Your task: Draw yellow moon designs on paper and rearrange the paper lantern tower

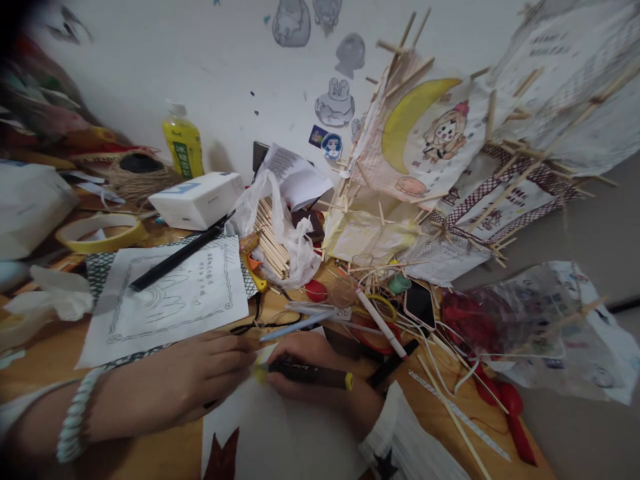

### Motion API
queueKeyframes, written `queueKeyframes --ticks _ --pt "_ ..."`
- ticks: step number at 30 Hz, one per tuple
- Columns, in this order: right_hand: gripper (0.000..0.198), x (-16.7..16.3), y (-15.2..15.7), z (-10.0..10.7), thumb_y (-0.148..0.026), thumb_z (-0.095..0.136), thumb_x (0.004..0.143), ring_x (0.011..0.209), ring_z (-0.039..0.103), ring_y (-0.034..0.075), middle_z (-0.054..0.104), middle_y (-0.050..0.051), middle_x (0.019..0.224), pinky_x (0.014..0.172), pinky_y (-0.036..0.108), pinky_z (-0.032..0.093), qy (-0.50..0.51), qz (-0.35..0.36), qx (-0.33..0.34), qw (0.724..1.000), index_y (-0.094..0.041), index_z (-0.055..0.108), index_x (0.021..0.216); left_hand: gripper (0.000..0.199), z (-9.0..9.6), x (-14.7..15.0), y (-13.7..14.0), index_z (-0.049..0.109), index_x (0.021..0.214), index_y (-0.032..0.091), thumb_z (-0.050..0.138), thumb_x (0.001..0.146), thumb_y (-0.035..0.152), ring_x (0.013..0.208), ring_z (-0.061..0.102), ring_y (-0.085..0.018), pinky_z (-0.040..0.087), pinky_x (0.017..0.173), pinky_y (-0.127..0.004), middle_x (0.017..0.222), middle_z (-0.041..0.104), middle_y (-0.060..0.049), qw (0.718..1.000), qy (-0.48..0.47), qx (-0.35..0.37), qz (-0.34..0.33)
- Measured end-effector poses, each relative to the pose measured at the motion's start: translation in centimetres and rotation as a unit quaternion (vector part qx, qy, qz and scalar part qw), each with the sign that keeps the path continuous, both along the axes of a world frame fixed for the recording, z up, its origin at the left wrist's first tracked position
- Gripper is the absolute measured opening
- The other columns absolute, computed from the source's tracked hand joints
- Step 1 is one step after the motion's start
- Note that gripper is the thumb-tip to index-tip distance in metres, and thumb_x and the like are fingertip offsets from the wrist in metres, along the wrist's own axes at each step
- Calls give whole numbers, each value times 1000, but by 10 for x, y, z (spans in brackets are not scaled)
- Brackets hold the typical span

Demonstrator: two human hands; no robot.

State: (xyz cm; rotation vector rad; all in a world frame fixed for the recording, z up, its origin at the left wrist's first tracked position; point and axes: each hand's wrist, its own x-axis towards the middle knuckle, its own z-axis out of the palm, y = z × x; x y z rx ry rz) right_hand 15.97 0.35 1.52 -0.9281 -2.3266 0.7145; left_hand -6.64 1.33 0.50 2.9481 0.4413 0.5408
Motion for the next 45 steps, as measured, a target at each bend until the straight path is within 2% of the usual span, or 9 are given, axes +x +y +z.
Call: queueKeyframes --ticks 12,18,23,31,36,39,43,45 --pt "6 2 2 -6 -21 55 76 67 60 15 65 0 75 64 26 48 26 -2 -10 1000 -23 59 80 19 -1 0 0 62 95 15 45 88 12 101 54 -23 46 90 -36 98 65 -8 1000 4 5 2" --pt "8 5 3 -16 -19 58 73 66 58 15 63 -1 72 63 26 47 30 -11 -5 999 -22 59 80 19 -2 -1 0 62 97 14 46 87 12 102 54 -24 45 92 -36 99 65 -9 1000 -3 7 -2" --pt "6 7 4 -21 -22 57 75 67 58 14 62 -1 73 63 25 45 39 -14 -10 999 -21 59 80 17 0 0 -1 62 94 15 47 87 12 101 54 -23 46 91 -36 98 65 -8 1000 -6 1 4" --pt "6 6 3 -17 -20 57 74 68 57 14 62 -1 74 65 25 45 34 -19 -25 999 -20 59 80 16 -1 0 2 62 90 18 49 85 11 101 55 -22 46 92 -34 94 65 -7 1000 -28 -5 -12" --pt "5 5 3 -16 -22 55 76 67 57 14 62 -2 72 63 24 45 34 -46 -69 996 -21 59 78 17 -2 0 2 62 90 18 47 86 11 102 55 -22 46 91 -35 95 65 -7 1000 -21 1 -10" --pt "6 5 3 -15 -24 55 76 68 57 14 62 -2 73 64 25 46 28 -40 -68 996 -21 60 78 17 -2 0 2 62 93 16 46 87 12 103 54 -22 46 91 -36 96 65 -8 1000 -5 1 -7" --pt "8 4 3 -15 -25 53 76 66 57 15 62 -1 71 61 25 46 25 -72 -64 995 -21 60 77 16 -1 0 1 62 91 17 48 86 12 103 55 -22 47 91 -35 96 65 -8 1000 -17 -10 -6" --pt "7 4 2 -16 -24 54 75 67 58 15 62 -1 72 62 25 46 22 -59 -63 996 -21 60 77 17 -1 0 1 62 93 17 48 85 11 103 55 -22 47 91 -35 96 66 -8 1000 -28 -12 -5"
